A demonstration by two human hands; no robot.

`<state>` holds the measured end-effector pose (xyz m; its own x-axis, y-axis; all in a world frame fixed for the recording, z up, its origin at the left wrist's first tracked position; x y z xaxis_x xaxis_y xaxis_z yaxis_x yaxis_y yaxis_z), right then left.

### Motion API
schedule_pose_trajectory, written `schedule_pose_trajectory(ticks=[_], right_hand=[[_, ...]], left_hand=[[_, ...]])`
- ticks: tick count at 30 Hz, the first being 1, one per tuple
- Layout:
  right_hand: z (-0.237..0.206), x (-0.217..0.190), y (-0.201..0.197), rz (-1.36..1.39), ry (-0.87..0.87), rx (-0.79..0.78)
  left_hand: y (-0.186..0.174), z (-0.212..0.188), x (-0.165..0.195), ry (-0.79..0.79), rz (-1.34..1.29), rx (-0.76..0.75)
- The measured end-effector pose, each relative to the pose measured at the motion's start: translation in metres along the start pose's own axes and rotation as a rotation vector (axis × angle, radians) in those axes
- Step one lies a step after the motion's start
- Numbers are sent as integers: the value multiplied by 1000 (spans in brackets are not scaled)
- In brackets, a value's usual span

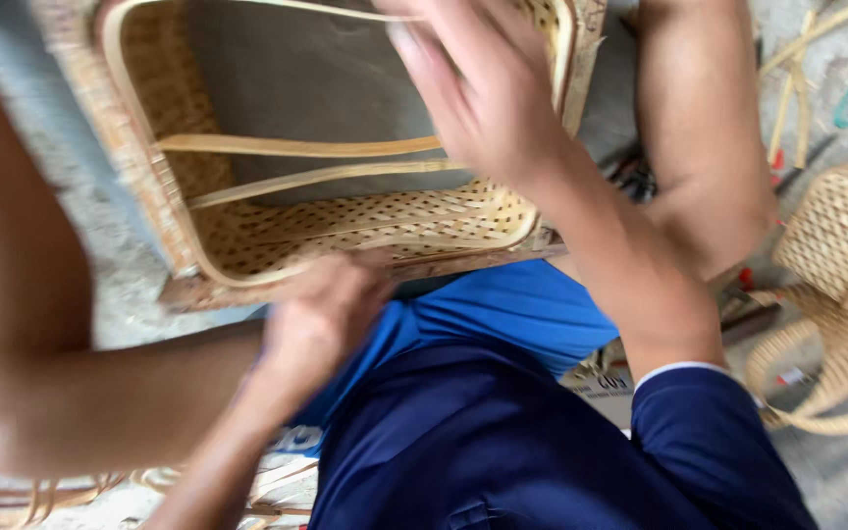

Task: The person sits on the floor with a wooden basket frame on their lap and weaves a woven bamboo panel into it, pressing and tucking the weave against the frame. They then fit a bent rim strip around the top edge and add thin bamboo strips across the opening, securing them by hand.

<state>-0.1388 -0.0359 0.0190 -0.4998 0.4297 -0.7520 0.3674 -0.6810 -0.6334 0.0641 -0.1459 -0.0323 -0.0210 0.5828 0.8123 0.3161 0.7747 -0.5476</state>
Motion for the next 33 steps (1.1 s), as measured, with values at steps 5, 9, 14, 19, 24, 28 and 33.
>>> schedule_pose_trajectory(ticks=[5,9,14,19,24,28,33], right_hand=[[-111,22,-33,23,344,-272],[-189,50,-49,-208,511,25],[-227,85,-20,306,956,28],[-207,97,-33,245,882,10],[-233,74,-120,19,628,179],[-320,78,-232,-84,665,703],[-441,130,-254,-532,1030,617]], left_hand=[[5,23,-17,76,284,-342],[20,16,-10,104,308,-302],[23,4,-12,157,291,-183],[32,10,-2,105,256,-188],[30,5,10,-4,192,-166],[33,-9,13,-23,233,-40],[49,-32,17,-32,259,34]])
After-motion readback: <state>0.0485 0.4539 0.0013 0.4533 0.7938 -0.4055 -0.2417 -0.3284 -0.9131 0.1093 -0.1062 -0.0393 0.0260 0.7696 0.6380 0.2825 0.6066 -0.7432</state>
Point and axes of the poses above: each hand's wrist, its own z-axis towards the middle knuckle, its own y-axis out of the palm, x = y × z, the point moved 7 cm from there along z, towards the middle knuckle, and after that the axes turned 4 degrees about y, right-handed, at the moved point
